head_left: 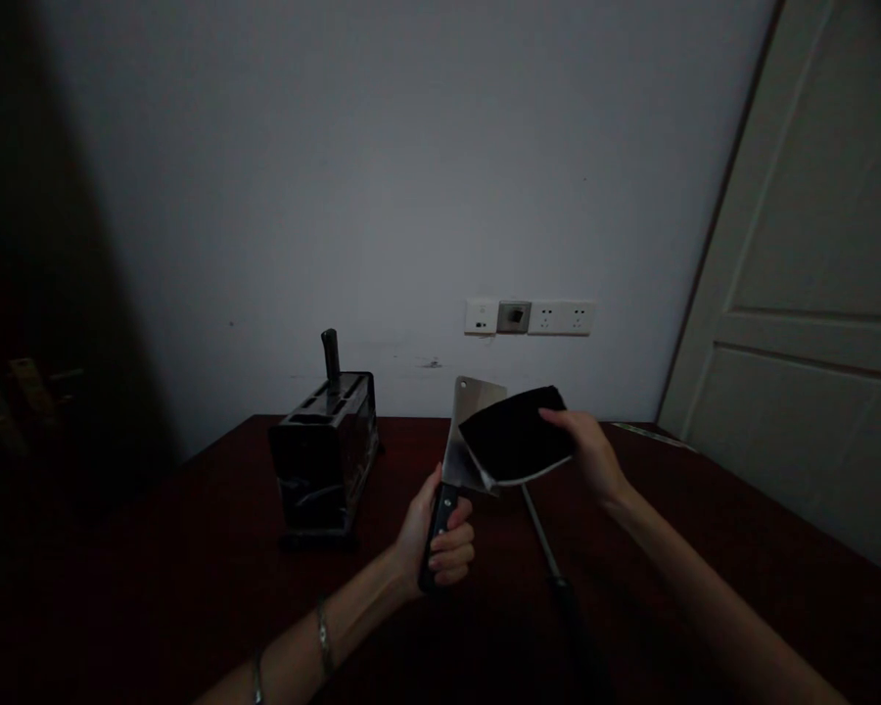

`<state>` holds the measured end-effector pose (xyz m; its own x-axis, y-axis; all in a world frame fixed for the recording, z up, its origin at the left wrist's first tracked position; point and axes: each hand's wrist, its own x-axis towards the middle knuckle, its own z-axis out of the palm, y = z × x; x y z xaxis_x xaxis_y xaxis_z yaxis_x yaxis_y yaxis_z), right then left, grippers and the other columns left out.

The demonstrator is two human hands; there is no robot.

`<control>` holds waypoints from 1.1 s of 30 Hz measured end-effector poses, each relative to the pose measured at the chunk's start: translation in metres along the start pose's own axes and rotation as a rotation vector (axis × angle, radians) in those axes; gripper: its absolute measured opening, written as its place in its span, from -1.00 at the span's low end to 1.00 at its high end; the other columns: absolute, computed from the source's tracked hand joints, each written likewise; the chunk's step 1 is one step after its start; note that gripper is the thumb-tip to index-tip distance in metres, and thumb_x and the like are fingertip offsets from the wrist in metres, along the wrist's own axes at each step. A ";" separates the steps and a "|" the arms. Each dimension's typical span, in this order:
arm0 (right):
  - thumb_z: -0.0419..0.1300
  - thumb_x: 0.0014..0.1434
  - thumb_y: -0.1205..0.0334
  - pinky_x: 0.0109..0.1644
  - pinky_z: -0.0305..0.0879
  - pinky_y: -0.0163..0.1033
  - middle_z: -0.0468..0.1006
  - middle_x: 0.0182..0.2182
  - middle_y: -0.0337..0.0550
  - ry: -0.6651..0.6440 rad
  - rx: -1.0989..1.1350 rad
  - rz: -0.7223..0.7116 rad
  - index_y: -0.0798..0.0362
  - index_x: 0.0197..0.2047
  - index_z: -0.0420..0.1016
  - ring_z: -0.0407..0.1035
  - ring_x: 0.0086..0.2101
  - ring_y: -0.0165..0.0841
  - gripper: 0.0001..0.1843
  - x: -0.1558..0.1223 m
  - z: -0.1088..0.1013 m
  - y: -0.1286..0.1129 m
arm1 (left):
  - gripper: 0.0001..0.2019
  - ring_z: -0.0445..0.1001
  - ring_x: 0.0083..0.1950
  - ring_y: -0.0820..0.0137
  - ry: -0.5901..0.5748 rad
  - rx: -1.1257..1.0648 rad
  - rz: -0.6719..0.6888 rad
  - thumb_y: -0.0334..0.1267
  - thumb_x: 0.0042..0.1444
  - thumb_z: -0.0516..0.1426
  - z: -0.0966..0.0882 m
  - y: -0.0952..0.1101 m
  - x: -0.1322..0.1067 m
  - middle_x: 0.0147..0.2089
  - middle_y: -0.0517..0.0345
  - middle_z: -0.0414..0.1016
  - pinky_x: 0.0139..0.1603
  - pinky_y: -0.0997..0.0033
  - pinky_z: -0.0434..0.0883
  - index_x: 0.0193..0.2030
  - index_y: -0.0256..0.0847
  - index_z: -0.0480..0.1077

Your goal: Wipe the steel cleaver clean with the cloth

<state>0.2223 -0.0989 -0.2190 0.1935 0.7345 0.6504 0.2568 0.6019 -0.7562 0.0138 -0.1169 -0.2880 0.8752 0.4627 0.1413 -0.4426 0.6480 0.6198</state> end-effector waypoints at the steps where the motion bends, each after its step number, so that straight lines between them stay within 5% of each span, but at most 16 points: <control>1: 0.10 -0.04 0.04 -0.28 0.34 -0.20 0.49 -0.47 -0.23 0.058 0.075 0.012 0.02 -0.50 0.45 0.37 -0.34 -0.27 -0.76 0.009 -0.003 0.002 | -0.43 -0.11 -0.83 0.58 -0.009 0.003 0.004 0.19 0.11 -0.28 0.000 0.000 0.000 -0.82 0.33 0.01 -0.83 0.61 -0.02 -0.64 -0.22 0.14; 10: -0.01 0.07 0.13 -0.16 0.40 -0.02 0.56 -0.28 -0.16 0.053 0.712 0.328 0.00 -0.33 0.39 0.42 -0.18 -0.24 -0.79 0.038 0.010 0.024 | -0.42 -0.11 -0.83 0.58 0.008 -0.015 0.049 0.18 0.12 -0.30 -0.007 0.002 0.000 -0.82 0.33 0.00 -0.84 0.61 -0.01 -0.64 -0.22 0.14; 14: 0.23 -0.08 0.20 -0.19 0.42 -0.15 0.55 -0.28 -0.14 0.194 0.632 0.412 0.08 -0.27 0.42 0.44 -0.24 -0.28 -0.74 0.034 0.025 0.024 | -0.41 -0.11 -0.83 0.58 0.025 -0.009 0.056 0.19 0.12 -0.32 -0.007 0.004 0.000 -0.82 0.33 0.00 -0.85 0.61 0.01 -0.65 -0.22 0.14; 19: 0.27 -0.12 0.08 -0.30 0.37 -0.24 0.53 -0.44 -0.14 0.399 0.223 0.136 0.19 -0.38 0.45 0.41 -0.42 -0.35 -0.68 0.032 0.032 0.017 | -0.41 -0.11 -0.84 0.58 0.031 -0.010 0.042 0.18 0.12 -0.30 -0.008 0.002 0.000 -0.82 0.33 -0.02 -0.85 0.61 0.01 -0.65 -0.22 0.14; 24: 0.13 0.05 0.13 -0.39 0.33 -0.24 0.49 -0.56 -0.14 0.139 -0.221 -0.190 0.17 -0.49 0.44 0.39 -0.50 -0.31 -0.74 0.020 0.034 0.021 | -0.41 -0.09 -0.83 0.58 0.018 -0.005 0.021 0.18 0.12 -0.31 -0.009 -0.001 0.000 -0.82 0.32 -0.01 -0.84 0.61 0.03 -0.64 -0.22 0.16; 28: 0.06 0.06 0.35 -0.03 0.26 -0.12 0.49 -0.11 -0.03 -0.248 -0.243 -0.421 0.09 -0.08 0.39 0.37 -0.11 -0.22 -0.68 0.013 0.038 0.027 | -0.40 -0.06 -0.83 0.57 0.022 0.007 0.005 0.21 0.10 -0.31 -0.010 -0.002 0.000 -0.82 0.31 0.01 -0.84 0.60 0.05 -0.64 -0.21 0.16; 30: 0.05 0.05 0.41 0.07 0.17 -0.09 0.41 0.00 -0.04 -0.374 -0.193 -0.438 0.05 0.00 0.32 0.28 0.00 -0.24 -0.59 0.012 0.039 0.025 | -0.41 -0.05 -0.83 0.57 0.014 0.021 0.003 0.25 0.06 -0.27 -0.011 -0.002 0.000 -0.81 0.31 0.02 -0.84 0.59 0.06 -0.63 -0.21 0.15; 33: 0.04 0.07 0.38 -0.01 0.24 -0.13 0.46 -0.08 -0.06 -0.437 -0.126 -0.361 0.04 -0.03 0.32 0.35 -0.08 -0.27 -0.65 0.013 0.037 0.016 | -0.53 -0.06 -0.83 0.58 -0.007 0.041 0.009 0.15 0.07 -0.13 -0.014 -0.002 -0.002 -0.81 0.34 0.02 -0.85 0.62 0.06 -0.61 -0.21 0.15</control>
<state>0.1938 -0.0687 -0.2252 -0.3295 0.5673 0.7547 0.3501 0.8158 -0.4604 0.0105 -0.1109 -0.3006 0.8724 0.4643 0.1526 -0.4426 0.6182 0.6495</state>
